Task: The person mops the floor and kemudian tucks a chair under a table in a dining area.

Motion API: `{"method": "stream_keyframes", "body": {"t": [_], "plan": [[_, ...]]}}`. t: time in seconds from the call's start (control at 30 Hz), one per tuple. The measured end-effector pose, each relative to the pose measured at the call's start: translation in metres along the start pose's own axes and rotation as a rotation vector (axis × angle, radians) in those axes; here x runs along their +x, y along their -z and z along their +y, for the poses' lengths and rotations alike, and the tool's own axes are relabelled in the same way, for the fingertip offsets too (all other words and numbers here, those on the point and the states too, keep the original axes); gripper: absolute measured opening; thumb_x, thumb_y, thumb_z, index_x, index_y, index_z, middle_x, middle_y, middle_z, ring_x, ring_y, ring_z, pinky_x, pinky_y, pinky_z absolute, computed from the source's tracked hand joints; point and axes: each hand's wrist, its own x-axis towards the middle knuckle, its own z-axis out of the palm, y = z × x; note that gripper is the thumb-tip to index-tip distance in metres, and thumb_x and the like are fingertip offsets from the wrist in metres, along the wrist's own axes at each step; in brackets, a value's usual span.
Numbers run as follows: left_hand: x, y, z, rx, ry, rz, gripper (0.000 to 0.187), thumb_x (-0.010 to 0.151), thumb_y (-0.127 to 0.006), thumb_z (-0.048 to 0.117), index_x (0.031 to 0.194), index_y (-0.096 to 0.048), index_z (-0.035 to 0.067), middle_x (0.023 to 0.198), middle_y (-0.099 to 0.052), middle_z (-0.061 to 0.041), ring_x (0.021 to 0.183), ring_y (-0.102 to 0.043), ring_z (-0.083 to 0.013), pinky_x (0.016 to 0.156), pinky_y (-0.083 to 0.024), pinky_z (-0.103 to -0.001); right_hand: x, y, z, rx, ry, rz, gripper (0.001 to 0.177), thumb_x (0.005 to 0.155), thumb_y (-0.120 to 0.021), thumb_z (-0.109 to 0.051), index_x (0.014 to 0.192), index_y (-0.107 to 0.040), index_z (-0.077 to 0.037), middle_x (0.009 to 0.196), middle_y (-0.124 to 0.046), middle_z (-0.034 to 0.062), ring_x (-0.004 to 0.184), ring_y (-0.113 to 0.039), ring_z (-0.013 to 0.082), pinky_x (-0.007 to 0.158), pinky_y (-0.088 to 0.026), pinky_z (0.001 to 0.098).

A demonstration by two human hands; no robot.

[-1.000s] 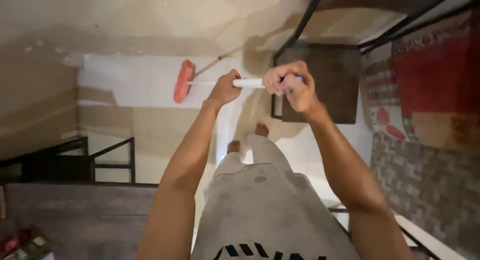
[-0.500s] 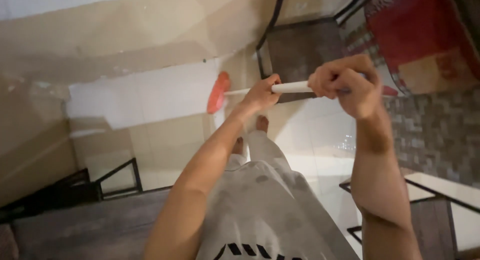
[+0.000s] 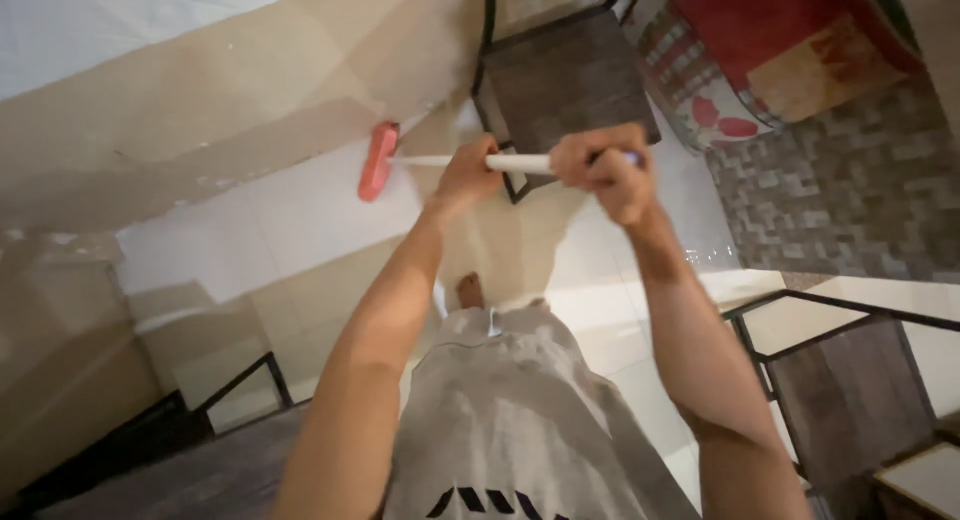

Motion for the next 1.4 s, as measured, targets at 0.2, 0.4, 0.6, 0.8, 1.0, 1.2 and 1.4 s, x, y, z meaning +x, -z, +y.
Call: {"method": "stream_keyframes", "body": {"t": [0.2, 0.4, 0.6, 0.8, 1.0, 1.2, 1.4], "plan": [[0.000, -0.041, 0.019, -0.039, 0.088, -0.118, 0.013, 0.082, -0.061, 0.012, 0.095, -0.061, 0.010, 0.089, -0.071, -0.018, 0.084, -0.068, -0.0362, 0.070, -0.050, -0.046, -0.016, -0.002, -0.037, -0.183, -0.196, 0.179, 0.021, 0.079, -0.040, -0.008, 0.061, -0.046, 0.003, 0.060, -0.047, 0.0110, 0.063, -0.047, 0.0218, 0.069, -0.047, 0.0359], [-0.015, -0.057, 0.094, 0.018, 0.093, -0.395, 0.013, 0.090, -0.058, 0.021, 0.098, -0.060, 0.011, 0.094, -0.073, -0.018, 0.090, -0.070, -0.0348, 0.076, -0.051, -0.047, -0.031, 0.018, -0.107, -0.233, -0.282, 0.149, 0.022, 0.077, -0.040, -0.008, 0.058, -0.042, 0.003, 0.058, -0.044, 0.0116, 0.060, -0.046, 0.0235, 0.061, -0.043, 0.0357], [-0.016, -0.034, 0.157, 0.124, -0.029, -0.336, 0.024, 0.083, -0.062, 0.018, 0.106, -0.062, 0.014, 0.096, -0.074, -0.017, 0.095, -0.072, -0.0363, 0.079, -0.053, -0.048, -0.062, 0.040, -0.134, -0.034, -0.102, 0.172, 0.018, 0.077, -0.038, -0.007, 0.063, -0.044, 0.004, 0.060, -0.047, 0.0122, 0.056, -0.045, 0.0237, 0.067, -0.046, 0.0349], [-0.007, -0.074, 0.057, 0.209, -0.024, -0.182, 0.025, 0.082, -0.071, 0.018, 0.105, -0.062, 0.011, 0.097, -0.072, -0.017, 0.093, -0.068, -0.0397, 0.075, -0.052, -0.048, -0.128, 0.041, -0.015, -0.049, -0.083, 0.307, 0.014, 0.078, -0.046, -0.004, 0.069, -0.053, 0.005, 0.074, -0.057, 0.0135, 0.073, -0.054, 0.0223, 0.073, -0.049, 0.0360], [-0.027, -0.134, -0.038, 0.180, -0.031, -0.341, 0.024, 0.076, -0.068, 0.009, 0.100, -0.066, 0.009, 0.092, -0.073, -0.013, 0.086, -0.071, -0.0307, 0.075, -0.055, -0.042, -0.184, 0.037, 0.023, -0.038, -0.170, 0.350, 0.020, 0.088, -0.045, -0.006, 0.070, -0.048, 0.003, 0.072, -0.055, 0.0116, 0.072, -0.051, 0.0199, 0.074, -0.047, 0.0338], [-0.065, -0.158, 0.087, 0.134, -0.034, -0.518, 0.018, 0.082, -0.071, 0.024, 0.091, -0.072, 0.009, 0.079, -0.072, -0.016, 0.073, -0.070, -0.0286, 0.066, -0.053, -0.043, -0.197, 0.064, -0.056, -0.078, -0.260, 0.539, 0.031, 0.091, -0.043, -0.008, 0.064, -0.051, 0.003, 0.069, -0.059, 0.0135, 0.062, -0.056, 0.0224, 0.063, -0.049, 0.0345], [-0.087, -0.147, 0.168, 0.117, -0.229, -0.654, 0.031, 0.091, -0.070, 0.033, 0.082, -0.071, 0.004, 0.069, -0.068, -0.020, 0.067, -0.068, -0.0380, 0.062, -0.051, -0.048, -0.186, 0.049, -0.165, -0.142, -0.293, 0.459, 0.024, 0.080, -0.043, -0.008, 0.058, -0.047, 0.003, 0.059, -0.050, 0.0133, 0.062, -0.052, 0.0237, 0.060, -0.040, 0.0336]]}}
